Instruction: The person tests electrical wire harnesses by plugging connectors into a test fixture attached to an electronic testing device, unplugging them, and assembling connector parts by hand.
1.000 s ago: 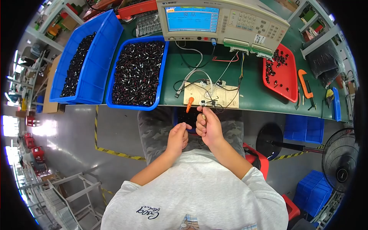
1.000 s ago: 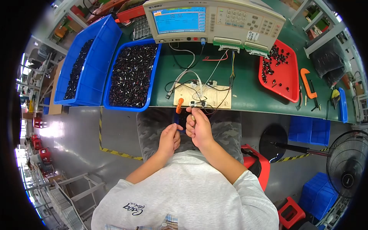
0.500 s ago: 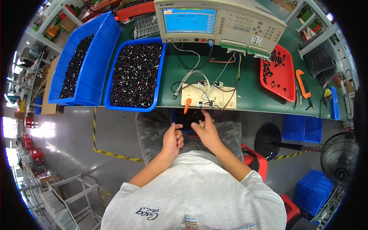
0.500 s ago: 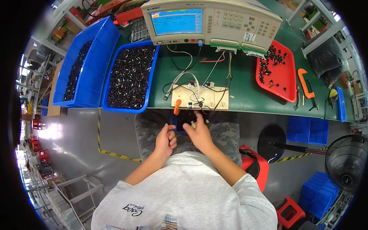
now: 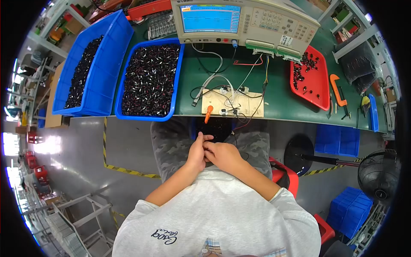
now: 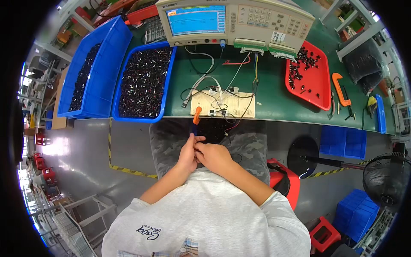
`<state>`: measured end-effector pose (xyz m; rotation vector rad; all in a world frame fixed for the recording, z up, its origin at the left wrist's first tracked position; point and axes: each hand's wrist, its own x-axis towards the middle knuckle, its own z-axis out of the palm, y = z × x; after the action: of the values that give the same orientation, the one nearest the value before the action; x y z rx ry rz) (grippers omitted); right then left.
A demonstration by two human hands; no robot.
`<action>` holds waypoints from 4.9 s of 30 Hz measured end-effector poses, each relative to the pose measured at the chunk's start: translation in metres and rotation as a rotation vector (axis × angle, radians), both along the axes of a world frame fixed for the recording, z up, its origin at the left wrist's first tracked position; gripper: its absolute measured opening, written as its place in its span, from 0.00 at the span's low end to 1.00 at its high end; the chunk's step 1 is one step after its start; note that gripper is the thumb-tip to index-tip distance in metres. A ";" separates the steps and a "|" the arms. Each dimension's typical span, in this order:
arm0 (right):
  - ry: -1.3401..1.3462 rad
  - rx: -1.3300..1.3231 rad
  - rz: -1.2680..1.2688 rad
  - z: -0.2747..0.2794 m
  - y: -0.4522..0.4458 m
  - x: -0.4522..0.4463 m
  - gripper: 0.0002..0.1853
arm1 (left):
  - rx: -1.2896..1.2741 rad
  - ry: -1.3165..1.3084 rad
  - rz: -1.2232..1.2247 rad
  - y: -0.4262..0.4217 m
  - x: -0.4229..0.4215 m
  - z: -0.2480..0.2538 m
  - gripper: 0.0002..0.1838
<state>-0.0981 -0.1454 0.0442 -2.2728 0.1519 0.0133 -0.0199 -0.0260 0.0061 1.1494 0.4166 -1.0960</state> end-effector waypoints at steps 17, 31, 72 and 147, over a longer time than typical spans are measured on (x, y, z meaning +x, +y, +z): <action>-0.006 0.208 -0.281 0.014 -0.017 0.008 0.11 | -0.205 -0.026 -0.020 0.010 0.003 0.014 0.09; 0.146 0.990 -0.143 0.001 -0.017 0.009 0.20 | -0.272 -0.057 0.050 0.015 0.005 0.016 0.08; 0.008 1.707 -0.741 0.019 -0.016 0.039 0.11 | -0.174 0.028 0.055 0.009 0.001 0.013 0.10; 0.084 0.908 -0.125 0.008 -0.010 0.009 0.18 | -0.246 -0.137 0.083 0.018 0.011 0.009 0.20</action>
<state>-0.0894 -0.1559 0.0525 -1.3545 0.2678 0.0930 -0.0084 -0.0079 0.0150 0.9737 0.2133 -0.9610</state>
